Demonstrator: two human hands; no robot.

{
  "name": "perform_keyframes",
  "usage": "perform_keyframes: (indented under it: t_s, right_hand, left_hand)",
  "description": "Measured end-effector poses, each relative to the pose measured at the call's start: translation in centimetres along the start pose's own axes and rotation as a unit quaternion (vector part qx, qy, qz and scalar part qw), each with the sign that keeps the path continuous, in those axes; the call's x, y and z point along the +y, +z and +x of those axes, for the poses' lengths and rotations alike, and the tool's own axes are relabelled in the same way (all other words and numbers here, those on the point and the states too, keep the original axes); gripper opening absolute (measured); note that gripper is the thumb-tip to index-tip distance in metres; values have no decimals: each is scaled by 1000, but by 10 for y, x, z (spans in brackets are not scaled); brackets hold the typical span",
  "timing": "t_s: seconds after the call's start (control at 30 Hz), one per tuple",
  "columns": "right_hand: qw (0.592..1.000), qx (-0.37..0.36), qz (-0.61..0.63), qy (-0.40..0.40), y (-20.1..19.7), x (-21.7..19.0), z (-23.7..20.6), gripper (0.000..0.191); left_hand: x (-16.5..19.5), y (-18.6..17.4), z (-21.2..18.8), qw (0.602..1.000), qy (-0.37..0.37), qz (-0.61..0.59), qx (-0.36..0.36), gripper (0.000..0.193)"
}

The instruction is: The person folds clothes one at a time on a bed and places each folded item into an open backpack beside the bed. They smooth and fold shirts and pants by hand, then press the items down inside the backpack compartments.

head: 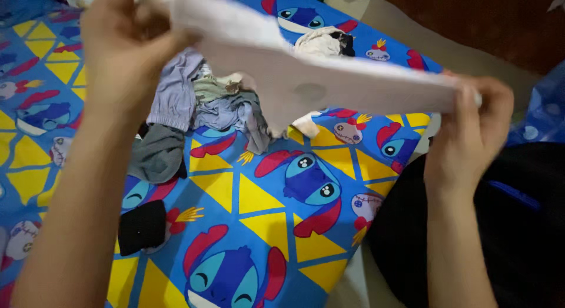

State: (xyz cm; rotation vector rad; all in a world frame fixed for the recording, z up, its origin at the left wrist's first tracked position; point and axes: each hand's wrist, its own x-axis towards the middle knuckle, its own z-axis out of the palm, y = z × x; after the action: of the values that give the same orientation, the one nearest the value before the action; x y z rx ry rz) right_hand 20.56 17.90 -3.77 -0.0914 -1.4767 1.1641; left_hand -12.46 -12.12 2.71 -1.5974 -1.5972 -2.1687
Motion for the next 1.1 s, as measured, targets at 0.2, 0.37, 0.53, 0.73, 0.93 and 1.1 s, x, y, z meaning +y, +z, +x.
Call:
perform_keyframes:
  t_s: [0.2, 0.37, 0.53, 0.73, 0.93, 1.1]
  right_hand:
    - [990, -1, -69, 127, -22, 0, -139, 14]
    - [919, -68, -207, 329, -68, 25, -241, 7]
    - [887, -61, -199, 411, -101, 48, -273, 8]
    - [923, -57, -158, 346, -89, 73, -230, 14]
    - [918, -39, -258, 299, -32, 109, -188, 36]
    - [895, -44, -391, 208, -10, 91, -202, 39]
  left_hand:
    - [-38, -9, -139, 941, -317, -4, -116, 26]
    - [-53, 0, -243, 859, -391, 22, -330, 18]
    - [-56, 1, -261, 799, -453, -52, -391, 24]
    - [-92, 1, -219, 835, -512, -14, -200, 19]
    - [-135, 50, -213, 886, -453, 73, -68, 51]
    - [-129, 67, -254, 790, -595, 12, 147, 34]
